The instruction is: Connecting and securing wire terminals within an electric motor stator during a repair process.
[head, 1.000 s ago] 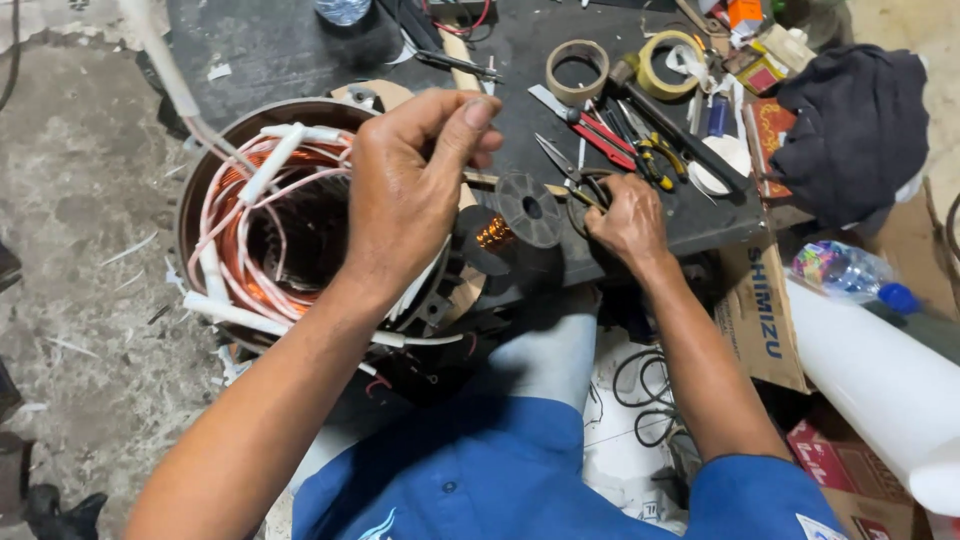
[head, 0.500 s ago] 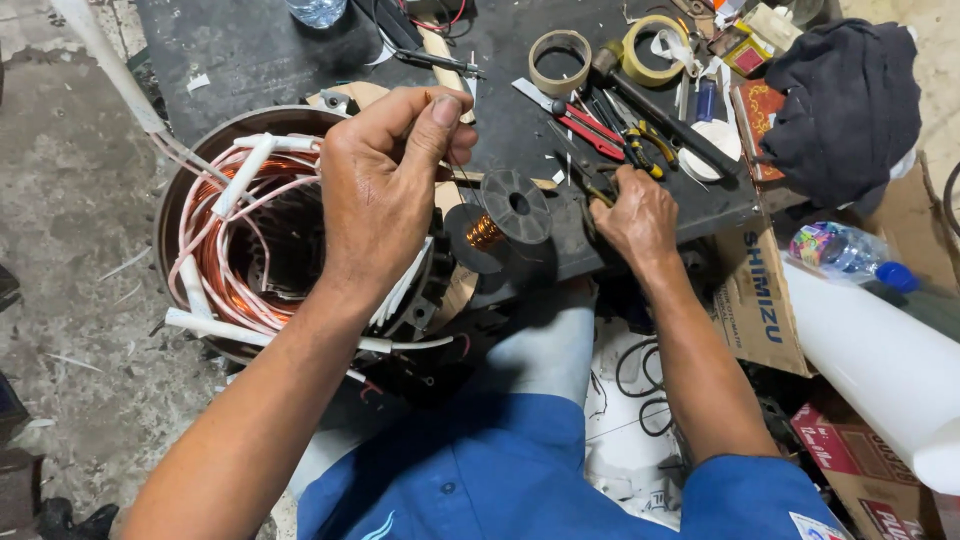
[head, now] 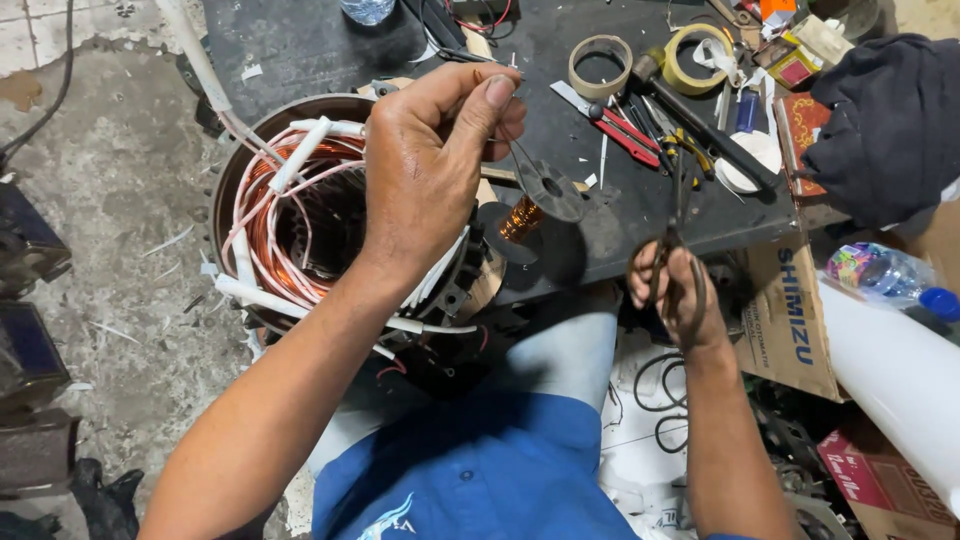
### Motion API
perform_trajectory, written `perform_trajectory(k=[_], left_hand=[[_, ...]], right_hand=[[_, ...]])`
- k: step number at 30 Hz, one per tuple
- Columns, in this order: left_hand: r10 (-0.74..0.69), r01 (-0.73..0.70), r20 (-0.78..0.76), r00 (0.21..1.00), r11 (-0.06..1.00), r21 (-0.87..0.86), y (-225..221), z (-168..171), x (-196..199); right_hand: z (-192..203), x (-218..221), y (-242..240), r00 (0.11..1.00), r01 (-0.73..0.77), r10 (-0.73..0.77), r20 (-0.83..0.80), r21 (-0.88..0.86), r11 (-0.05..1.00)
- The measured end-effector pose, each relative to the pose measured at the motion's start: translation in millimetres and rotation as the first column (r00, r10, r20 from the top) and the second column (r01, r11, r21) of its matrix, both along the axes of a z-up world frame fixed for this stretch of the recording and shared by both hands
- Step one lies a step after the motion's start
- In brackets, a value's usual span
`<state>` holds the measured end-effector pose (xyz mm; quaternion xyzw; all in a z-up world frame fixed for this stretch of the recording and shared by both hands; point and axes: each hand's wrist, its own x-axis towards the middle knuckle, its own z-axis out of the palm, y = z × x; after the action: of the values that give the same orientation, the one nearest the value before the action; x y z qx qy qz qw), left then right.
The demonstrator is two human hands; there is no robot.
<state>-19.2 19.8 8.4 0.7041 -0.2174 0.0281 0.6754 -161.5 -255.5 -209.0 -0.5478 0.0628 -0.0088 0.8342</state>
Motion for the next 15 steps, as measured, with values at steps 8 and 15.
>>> perform_trajectory(k=[8, 15], left_hand=[[-0.011, 0.011, -0.024, 1.0, 1.0, -0.021, -3, 0, -5], [-0.007, 0.007, -0.08, 0.997, 1.0, 0.003, -2, 5, -16]], right_hand=[[9, -34, 62, 0.866, -0.493, 0.494, 0.079, 0.301, 0.816], [-9, 1, 97, 0.914, -0.381, 0.393, 0.105, 0.557, 0.738]])
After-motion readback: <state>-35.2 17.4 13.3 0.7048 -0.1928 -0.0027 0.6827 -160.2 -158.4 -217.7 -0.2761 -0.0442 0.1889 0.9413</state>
